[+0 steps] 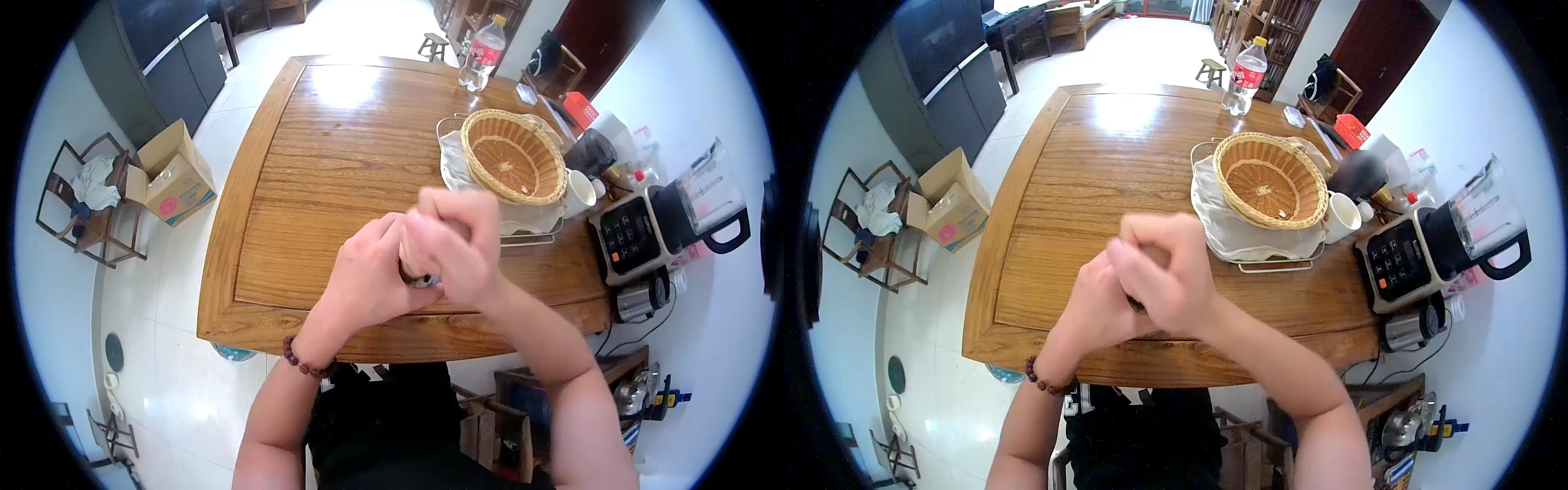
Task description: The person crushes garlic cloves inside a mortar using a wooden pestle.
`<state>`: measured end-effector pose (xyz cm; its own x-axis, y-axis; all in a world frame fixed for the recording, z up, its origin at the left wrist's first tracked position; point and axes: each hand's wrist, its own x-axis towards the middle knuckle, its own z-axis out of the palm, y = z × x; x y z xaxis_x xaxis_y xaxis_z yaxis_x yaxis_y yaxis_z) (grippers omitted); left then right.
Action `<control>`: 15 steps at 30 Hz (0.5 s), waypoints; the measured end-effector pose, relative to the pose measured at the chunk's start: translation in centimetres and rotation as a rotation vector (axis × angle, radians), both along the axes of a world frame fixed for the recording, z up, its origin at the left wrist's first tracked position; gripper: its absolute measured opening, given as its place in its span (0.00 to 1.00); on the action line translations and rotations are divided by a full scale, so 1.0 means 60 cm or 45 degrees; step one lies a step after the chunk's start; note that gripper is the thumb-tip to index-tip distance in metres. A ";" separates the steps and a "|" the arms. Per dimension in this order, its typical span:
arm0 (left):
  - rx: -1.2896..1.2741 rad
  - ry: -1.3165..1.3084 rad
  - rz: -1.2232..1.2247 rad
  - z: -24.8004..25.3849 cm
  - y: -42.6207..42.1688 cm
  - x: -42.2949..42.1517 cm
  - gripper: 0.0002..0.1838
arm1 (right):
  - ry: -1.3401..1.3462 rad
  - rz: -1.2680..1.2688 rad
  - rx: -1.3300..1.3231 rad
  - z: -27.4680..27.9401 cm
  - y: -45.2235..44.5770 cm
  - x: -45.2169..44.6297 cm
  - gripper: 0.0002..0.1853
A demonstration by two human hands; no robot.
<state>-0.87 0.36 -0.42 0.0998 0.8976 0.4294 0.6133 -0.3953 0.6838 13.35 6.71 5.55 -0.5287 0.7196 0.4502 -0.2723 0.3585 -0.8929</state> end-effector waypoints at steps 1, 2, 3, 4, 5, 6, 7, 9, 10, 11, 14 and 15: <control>-0.008 0.001 -0.011 0.000 -0.005 0.003 0.33 | 0.010 0.091 -0.222 0.010 -0.003 0.002 0.18; -0.014 -0.008 -0.005 0.003 -0.002 0.003 0.34 | 0.030 0.033 -0.203 0.032 -0.002 0.006 0.18; -0.019 -0.024 0.012 0.005 0.001 0.002 0.34 | 0.028 0.035 -0.193 0.028 -0.001 0.000 0.18; -0.025 -0.030 0.017 0.002 0.000 0.003 0.34 | 0.105 -0.111 -0.011 0.013 -0.007 -0.008 0.18; -0.011 -0.026 0.021 0.000 -0.002 0.005 0.34 | 0.080 -0.066 -0.032 -0.003 -0.008 -0.002 0.18; 0.012 -0.014 0.025 0.001 0.000 0.004 0.35 | 0.054 -0.021 -0.052 -0.005 -0.012 -0.003 0.18; 0.021 -0.013 0.041 0.003 0.003 0.001 0.35 | 0.055 -0.005 -0.044 0.003 -0.002 -0.004 0.18; -0.063 -0.025 -0.007 0.004 0.000 0.000 0.35 | 0.004 0.056 -0.231 0.033 0.002 0.002 0.18; -0.039 -0.025 -0.005 0.008 0.009 0.000 0.35 | 0.117 0.038 -0.188 0.048 0.007 0.015 0.18; -0.015 -0.050 0.014 0.006 0.007 0.003 0.35 | 0.109 0.042 -0.190 0.029 0.006 0.011 0.18; -0.045 -0.064 0.014 0.008 -0.001 0.004 0.35 | 0.143 0.098 -0.266 -0.008 0.004 0.003 0.19; -0.093 -0.059 0.011 0.008 -0.002 0.002 0.35 | 0.143 0.113 -0.265 0.004 0.007 0.004 0.19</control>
